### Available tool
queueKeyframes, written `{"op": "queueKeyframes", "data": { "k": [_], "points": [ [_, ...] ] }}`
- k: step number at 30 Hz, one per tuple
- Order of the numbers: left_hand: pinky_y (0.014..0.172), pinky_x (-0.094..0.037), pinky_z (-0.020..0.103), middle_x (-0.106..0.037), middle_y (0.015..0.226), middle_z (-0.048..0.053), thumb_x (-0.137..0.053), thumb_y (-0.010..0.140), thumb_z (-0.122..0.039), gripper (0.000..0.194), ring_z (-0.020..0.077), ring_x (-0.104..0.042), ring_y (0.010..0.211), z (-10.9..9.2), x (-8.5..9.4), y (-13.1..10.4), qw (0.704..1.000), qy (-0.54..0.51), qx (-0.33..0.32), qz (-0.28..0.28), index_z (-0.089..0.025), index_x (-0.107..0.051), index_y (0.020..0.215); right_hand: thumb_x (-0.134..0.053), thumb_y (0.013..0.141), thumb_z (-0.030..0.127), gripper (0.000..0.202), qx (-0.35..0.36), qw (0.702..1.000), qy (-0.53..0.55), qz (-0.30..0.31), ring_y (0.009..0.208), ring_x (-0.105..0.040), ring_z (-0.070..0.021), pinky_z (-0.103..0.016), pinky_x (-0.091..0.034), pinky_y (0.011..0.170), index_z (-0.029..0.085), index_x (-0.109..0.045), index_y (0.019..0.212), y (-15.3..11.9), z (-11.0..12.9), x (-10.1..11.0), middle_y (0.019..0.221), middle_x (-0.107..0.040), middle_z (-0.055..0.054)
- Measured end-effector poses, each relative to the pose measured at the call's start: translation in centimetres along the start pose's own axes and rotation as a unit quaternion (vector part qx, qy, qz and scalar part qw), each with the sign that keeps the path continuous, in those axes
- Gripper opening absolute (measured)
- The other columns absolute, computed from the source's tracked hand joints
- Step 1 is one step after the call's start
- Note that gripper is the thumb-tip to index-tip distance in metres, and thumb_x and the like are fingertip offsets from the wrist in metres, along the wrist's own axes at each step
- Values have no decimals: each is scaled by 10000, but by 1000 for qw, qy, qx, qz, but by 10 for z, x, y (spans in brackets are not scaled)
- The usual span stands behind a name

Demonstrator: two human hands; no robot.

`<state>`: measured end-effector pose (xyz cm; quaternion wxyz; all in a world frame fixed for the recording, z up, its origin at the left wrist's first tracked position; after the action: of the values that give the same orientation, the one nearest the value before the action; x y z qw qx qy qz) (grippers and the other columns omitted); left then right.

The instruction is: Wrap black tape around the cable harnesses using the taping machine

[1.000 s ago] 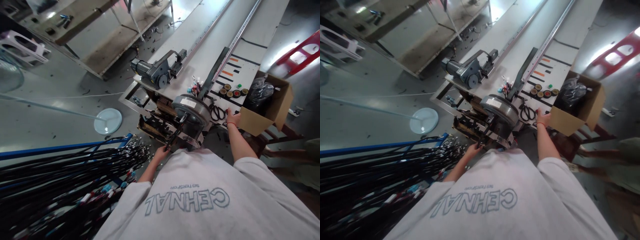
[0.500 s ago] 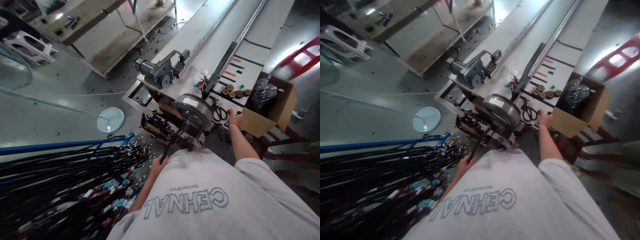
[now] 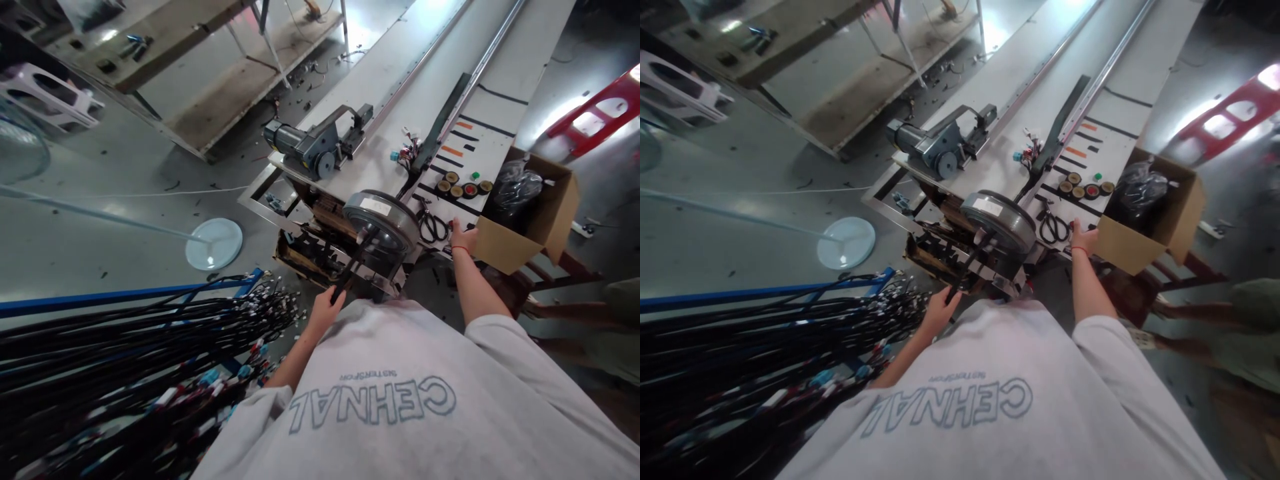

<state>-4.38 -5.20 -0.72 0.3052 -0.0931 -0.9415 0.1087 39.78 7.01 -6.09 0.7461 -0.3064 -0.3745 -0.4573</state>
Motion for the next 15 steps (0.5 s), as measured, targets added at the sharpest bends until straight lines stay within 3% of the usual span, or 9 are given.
{"op": "queueKeyframes", "data": {
  "k": [5,11,15],
  "points": [
    [557,-376,228,-547,570,-14,-493,854,-430,324,126,-481,557,-5,-15,19,1000,4,-2,9,-160,-611,719,-627,766,676,689,0,1000,4,1,1086,-598,-379,-518,-447,938,96,-536,1127,-2,-1,1,1156,-613,-253],
    [650,-417,244,-605,666,6,-489,872,-424,302,147,-553,647,-16,-29,42,1000,13,-23,-14,-172,-610,758,-623,768,671,675,1,1000,9,0,1098,-591,-374,-517,-445,947,106,-539,1128,-4,1,3,1173,-614,-249],
    [698,-430,245,-677,787,40,-512,881,-390,255,170,-617,740,7,-37,49,998,56,-3,-8,-175,-649,883,-614,760,693,699,-7,1000,2,-3,1103,-589,-391,-529,-452,937,107,-539,1134,-6,3,4,1182,-610,-259]
  ]
}}
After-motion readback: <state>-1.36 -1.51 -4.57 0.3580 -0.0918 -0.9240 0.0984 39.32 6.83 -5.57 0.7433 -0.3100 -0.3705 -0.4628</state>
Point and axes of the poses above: each hand's wrist, its own y-axis towards the middle knuckle, its own x-axis out of the back of the hand, z = x × y, the point moved 2 cm from there along y, towards the middle knuckle
